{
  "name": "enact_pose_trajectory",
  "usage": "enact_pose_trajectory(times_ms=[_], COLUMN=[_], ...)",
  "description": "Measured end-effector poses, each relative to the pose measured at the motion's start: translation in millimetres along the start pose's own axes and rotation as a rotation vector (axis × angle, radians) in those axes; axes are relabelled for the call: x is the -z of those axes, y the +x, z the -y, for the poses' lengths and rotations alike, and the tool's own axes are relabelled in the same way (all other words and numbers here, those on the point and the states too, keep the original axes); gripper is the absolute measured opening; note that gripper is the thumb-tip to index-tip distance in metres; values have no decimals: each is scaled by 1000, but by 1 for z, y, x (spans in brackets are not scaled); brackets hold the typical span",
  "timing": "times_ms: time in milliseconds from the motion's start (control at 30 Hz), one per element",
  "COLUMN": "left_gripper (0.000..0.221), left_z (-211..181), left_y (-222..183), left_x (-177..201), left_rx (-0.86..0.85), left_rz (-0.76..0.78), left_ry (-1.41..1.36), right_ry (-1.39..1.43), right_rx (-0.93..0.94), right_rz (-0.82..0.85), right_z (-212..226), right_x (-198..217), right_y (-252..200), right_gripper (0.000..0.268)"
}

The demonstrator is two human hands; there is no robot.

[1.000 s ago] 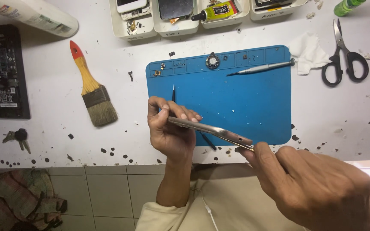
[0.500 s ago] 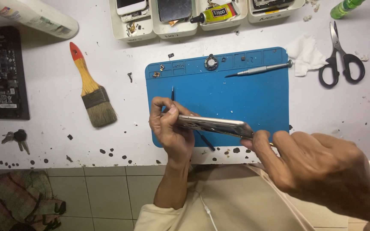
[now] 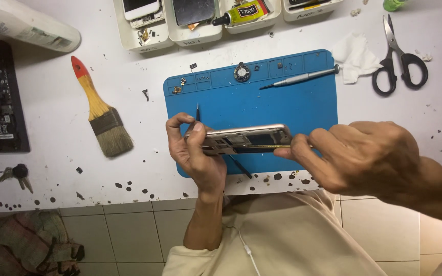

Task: Disassembling a mobile phone by prying the back cover and inspecting internal components with a metal probe

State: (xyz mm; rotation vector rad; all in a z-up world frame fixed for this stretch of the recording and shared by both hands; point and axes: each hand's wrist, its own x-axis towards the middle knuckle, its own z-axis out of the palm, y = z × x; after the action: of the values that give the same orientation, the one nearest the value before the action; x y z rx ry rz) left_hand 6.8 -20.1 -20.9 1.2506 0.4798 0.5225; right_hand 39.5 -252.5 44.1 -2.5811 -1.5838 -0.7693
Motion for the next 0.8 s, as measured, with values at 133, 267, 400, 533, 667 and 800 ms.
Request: enact_pose_trajectory(times_ms=[133,267,400,533,667,800], left_gripper=[10,10,12,9,9,5], left_z=[-1,-1,5,4,3,1], left_y=[-1,-10,-12,-15,-14,-12], left_x=[1,-4,-3,-7,-8,-5], left_rx=[-47,-221,-379,-423,-447,-429], left_rz=[30,-70,-138,-168,-204,-140], left_ry=[96,231,280,279,181,15], right_ry=[5,-24,-129,-127,-116,-39], right_rx=[-49,-88,-90,-135,-193,-190], right_rz=[-28,-33,-52,-55,-85,-139], right_z=[2,14,22,38,42,33], right_x=[-12,-1,7,4,0,0], right_y=[-8,-6,-1,-3,-2,-1], right_gripper=[57,56,58,48,51,53])
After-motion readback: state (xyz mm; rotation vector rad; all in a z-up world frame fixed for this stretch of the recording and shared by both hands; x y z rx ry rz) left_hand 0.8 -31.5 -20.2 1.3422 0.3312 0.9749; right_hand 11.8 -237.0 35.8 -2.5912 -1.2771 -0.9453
